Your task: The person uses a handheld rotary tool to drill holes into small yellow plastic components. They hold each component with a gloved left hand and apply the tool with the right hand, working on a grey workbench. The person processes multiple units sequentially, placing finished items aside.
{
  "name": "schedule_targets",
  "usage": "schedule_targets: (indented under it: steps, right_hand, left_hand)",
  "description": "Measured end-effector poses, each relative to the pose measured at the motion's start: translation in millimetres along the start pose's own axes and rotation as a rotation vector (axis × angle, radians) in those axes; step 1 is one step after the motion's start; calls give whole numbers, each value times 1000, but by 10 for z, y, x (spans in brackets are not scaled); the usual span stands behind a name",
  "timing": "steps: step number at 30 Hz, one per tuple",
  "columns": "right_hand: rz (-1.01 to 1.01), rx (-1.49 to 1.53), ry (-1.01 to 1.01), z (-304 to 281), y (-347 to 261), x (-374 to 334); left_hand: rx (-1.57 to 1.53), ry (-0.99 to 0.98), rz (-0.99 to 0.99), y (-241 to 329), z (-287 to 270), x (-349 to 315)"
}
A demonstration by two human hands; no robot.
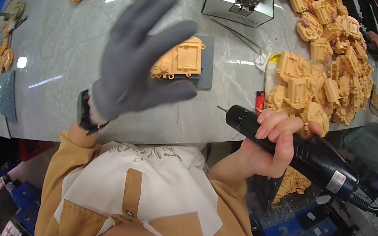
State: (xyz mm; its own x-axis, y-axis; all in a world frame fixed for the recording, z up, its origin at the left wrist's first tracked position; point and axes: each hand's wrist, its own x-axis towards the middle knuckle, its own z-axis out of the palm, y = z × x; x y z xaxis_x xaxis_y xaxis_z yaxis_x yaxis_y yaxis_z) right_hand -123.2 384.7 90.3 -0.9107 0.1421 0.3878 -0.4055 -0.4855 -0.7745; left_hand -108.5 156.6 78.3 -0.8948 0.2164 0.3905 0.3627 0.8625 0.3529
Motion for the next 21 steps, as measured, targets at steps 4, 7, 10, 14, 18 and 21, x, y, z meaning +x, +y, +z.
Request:
schedule_targets:
  steps: [4,7,10,14,18,21]
  right_hand:
    - [-162,9,-12,166,78,509]
    - [-162,67,38,297,328,1090]
    - [-236,-98,-29,612,659,1337]
    - [-260,-201,-50,831,822,1475]
    - [-268,-370,-54,971,977,1506]
    - [-218,-478,-95,953,1076,1508]
  left_hand:
    - [27,-229,-80,-128,372,101]
    - [-38,-143,-111,-142,320,26]
    - [-113,16,-157,-192,368,-222]
    - [-182,119,-201,-196,398,-413]
    - [-265,189,-213,-275,478,-566]
    - [-273,184,-203,-301,475,-578]
